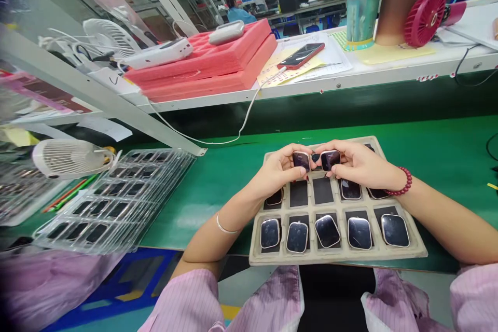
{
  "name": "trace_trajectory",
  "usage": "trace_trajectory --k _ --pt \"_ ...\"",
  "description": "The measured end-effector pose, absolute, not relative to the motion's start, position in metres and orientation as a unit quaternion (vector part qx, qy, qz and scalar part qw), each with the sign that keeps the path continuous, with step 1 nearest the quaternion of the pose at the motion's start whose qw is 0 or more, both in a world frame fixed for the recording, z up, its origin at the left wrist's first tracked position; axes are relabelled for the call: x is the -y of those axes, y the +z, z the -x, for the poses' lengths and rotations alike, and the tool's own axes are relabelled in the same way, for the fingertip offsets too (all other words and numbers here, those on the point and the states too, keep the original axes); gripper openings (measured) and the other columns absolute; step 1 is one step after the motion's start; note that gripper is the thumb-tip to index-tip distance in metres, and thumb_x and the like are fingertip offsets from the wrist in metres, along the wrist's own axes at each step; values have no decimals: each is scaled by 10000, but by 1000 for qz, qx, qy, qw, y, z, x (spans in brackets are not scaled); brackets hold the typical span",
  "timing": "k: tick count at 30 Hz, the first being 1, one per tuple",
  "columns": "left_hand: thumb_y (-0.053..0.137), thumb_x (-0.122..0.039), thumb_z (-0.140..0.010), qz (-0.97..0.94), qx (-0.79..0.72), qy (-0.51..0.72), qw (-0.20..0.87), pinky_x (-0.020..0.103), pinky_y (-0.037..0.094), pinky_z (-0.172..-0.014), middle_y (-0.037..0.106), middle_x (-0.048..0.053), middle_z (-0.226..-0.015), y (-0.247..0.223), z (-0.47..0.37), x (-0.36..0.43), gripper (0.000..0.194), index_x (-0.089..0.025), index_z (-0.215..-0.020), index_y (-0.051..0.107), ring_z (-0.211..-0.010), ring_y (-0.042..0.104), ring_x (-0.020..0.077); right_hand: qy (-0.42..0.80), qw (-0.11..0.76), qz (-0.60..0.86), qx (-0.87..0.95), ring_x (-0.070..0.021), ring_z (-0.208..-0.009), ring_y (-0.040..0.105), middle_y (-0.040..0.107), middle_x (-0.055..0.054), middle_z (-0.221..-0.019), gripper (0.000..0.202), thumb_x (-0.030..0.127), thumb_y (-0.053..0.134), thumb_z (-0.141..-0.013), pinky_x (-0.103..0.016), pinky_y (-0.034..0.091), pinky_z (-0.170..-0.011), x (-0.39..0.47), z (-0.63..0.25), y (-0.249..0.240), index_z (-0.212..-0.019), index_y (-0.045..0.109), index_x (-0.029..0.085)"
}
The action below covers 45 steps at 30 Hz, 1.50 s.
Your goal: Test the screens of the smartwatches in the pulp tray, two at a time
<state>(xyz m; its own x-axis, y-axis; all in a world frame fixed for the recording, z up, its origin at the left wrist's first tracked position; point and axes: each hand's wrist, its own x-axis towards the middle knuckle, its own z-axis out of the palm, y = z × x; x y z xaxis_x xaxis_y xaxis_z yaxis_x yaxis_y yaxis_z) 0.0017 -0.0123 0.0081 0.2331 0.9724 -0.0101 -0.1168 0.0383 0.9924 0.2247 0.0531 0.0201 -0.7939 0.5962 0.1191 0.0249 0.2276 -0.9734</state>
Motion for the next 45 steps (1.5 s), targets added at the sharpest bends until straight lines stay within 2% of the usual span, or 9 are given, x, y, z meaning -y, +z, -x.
trace_trajectory --k 9,11,15,18,21,24,31,41,45 --pt "717 -143 -710 -519 -415 476 575 233 536 -707 685 43 -941 7 -2 11 410 -160 -1107 616 -819 649 134 569 243 243 747 -192 -830 722 709 -99 -1173 404 231 680 -833 -343 646 -758 -50 -224 19 -1236 661 207" --pt "720 -176 -729 -513 -427 477 572 215 521 -657 692 60 -1016 6 -1 10 471 -174 -1189 617 -813 656 137 578 243 258 735 -210 -872 724 705 -107 -1188 484 255 703 -828 -351 647 -761 -51 -224 20 -1306 633 214" --pt "731 -337 -798 -496 -422 488 582 213 513 -594 635 117 -1278 3 2 8 643 -225 -1401 538 -826 674 149 650 249 289 657 -222 -955 723 676 -118 -1259 702 357 713 -866 -336 648 -749 -55 -229 21 -1509 453 245" --pt "758 -398 -799 -487 -408 489 598 213 512 -598 649 105 -1207 1 3 7 708 -246 -1445 509 -813 695 154 689 254 300 609 -198 -866 725 711 -100 -1121 733 421 746 -850 -299 638 -681 -60 -233 17 -1505 465 247" --pt "832 -402 -732 -487 -391 476 619 219 495 -589 657 87 -1124 1 3 7 731 -231 -1388 556 -762 716 161 684 253 298 615 -161 -689 686 711 -83 -1016 706 435 815 -784 -280 607 -579 -64 -233 13 -1412 566 233" --pt "880 -423 -670 -488 -379 464 635 237 499 -603 666 79 -1056 1 3 6 670 -184 -1246 632 -734 721 172 658 224 285 660 -159 -656 655 699 -95 -1000 629 467 825 -767 -292 592 -569 -64 -232 13 -1307 642 201" --pt "913 -456 -613 -499 -375 445 642 224 464 -572 659 56 -974 -1 4 5 736 -180 -1229 618 -669 704 148 615 189 262 720 -136 -571 551 655 -42 -792 657 510 774 -806 -274 517 -532 -66 -237 5 -1362 606 202" --pt "930 -457 -587 -498 -374 443 645 218 455 -572 625 22 -924 1 4 6 706 -178 -1149 605 -657 681 124 579 186 277 744 -151 -587 573 711 -105 -955 633 537 772 -782 -310 545 -550 -65 -234 13 -1296 656 188" --pt "927 -451 -592 -498 -376 444 643 216 453 -563 637 32 -948 2 3 7 687 -178 -1135 606 -658 684 127 588 177 274 740 -150 -584 560 681 -63 -811 670 540 763 -797 -294 514 -553 -64 -232 16 -1336 622 169"
